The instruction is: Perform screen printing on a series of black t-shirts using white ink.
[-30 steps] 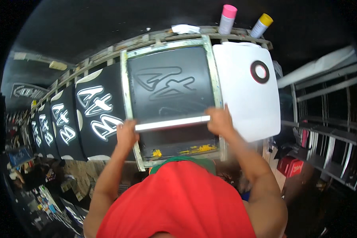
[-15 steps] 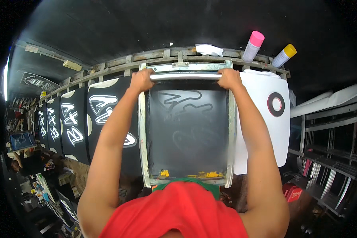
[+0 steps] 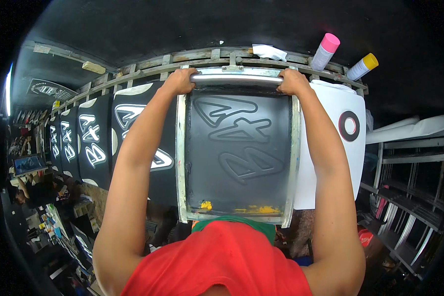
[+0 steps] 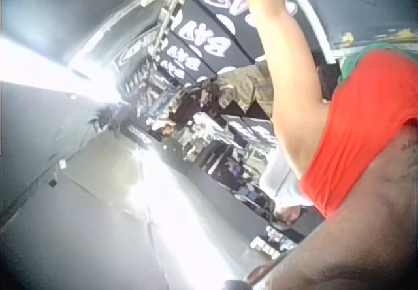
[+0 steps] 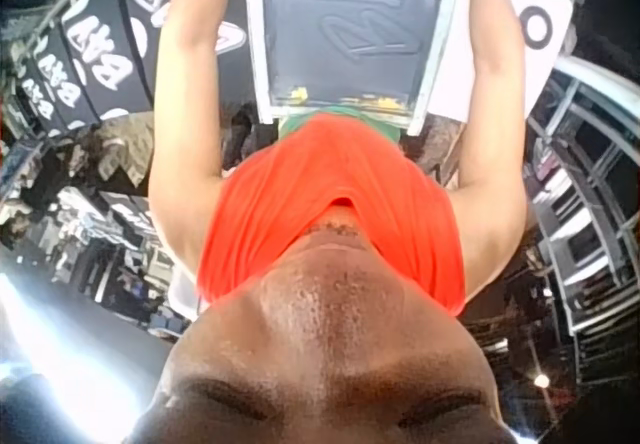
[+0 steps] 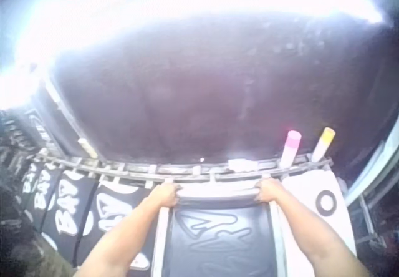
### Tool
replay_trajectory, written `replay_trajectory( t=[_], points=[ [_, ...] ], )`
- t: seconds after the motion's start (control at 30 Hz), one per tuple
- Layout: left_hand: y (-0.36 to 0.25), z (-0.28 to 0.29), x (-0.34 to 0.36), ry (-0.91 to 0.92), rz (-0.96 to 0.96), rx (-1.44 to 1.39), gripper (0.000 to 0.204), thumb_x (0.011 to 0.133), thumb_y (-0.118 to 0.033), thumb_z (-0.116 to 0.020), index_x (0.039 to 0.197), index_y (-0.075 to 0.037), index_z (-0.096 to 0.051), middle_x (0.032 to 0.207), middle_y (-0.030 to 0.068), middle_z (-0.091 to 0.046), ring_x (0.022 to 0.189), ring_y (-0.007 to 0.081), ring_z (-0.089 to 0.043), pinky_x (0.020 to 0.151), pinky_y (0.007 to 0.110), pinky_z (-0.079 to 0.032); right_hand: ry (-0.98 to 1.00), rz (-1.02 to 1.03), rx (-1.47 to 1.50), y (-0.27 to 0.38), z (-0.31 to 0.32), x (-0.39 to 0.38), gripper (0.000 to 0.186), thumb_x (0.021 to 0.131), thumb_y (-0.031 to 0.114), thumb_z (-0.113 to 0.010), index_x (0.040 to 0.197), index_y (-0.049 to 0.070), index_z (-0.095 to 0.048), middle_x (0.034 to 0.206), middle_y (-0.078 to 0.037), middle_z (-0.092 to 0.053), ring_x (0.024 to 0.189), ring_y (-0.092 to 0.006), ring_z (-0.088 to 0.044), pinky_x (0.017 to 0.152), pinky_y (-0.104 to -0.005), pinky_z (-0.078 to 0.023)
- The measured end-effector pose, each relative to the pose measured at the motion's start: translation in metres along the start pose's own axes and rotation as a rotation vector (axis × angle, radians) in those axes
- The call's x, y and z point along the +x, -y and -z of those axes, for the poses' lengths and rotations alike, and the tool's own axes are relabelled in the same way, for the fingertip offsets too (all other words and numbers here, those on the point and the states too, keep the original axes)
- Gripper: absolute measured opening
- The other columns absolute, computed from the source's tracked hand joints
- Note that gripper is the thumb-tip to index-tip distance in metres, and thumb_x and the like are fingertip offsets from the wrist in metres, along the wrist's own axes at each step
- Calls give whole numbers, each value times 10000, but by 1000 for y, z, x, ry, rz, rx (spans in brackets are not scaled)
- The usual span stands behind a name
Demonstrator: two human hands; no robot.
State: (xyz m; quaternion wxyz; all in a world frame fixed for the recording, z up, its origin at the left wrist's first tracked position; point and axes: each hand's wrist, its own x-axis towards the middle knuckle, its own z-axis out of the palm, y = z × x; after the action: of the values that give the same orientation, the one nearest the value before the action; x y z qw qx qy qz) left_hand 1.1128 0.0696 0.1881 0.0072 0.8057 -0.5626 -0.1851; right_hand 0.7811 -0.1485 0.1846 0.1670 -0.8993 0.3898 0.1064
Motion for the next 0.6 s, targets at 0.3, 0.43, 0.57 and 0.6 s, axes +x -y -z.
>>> replay_trajectory(
  t=[0.3, 0.43, 0.57, 0.6],
  points=[
    [3, -22, 0, -78, -73, 129, 350, 861, -167, -672, 1207, -114, -682, 1119, 183, -726, 1084, 361, -685, 922, 479, -544, -34, 34, -134, -2, -17, 3, 355, 727, 189, -688, 1052, 60, -752, 1076, -207, -732, 1045, -365, -695, 923, -444, -555],
    [-1, -35, -24, -61, -79, 196, 289, 860, -164, -661, 1145, -130, -693, 1124, 156, -728, 1070, 346, -689, 903, 491, -525, 3, -16, -46, 1, -27, -25, 343, 730, 188, -670, 1051, 102, -757, 1007, -192, -746, 974, -366, -714, 872, -451, -574],
    [-5, -67, -94, -128, -149, 110, 290, 805, -153, -690, 1094, -135, -693, 1046, 124, -709, 1026, 332, -683, 867, 502, -500, -96, 6, -15, 5, -65, -98, 407, 722, 157, -632, 1102, 149, -777, 1024, -187, -745, 978, -372, -708, 890, -450, -563],
    [-11, -75, -120, -101, -162, 108, 310, 805, -136, -684, 1114, -150, -700, 1030, 105, -702, 1012, 306, -687, 868, 494, -487, -98, 16, -6, 5, -77, -123, 410, 715, 139, -635, 1100, 136, -776, 1025, -188, -746, 977, -372, -707, 887, -445, -563]
  ],
)
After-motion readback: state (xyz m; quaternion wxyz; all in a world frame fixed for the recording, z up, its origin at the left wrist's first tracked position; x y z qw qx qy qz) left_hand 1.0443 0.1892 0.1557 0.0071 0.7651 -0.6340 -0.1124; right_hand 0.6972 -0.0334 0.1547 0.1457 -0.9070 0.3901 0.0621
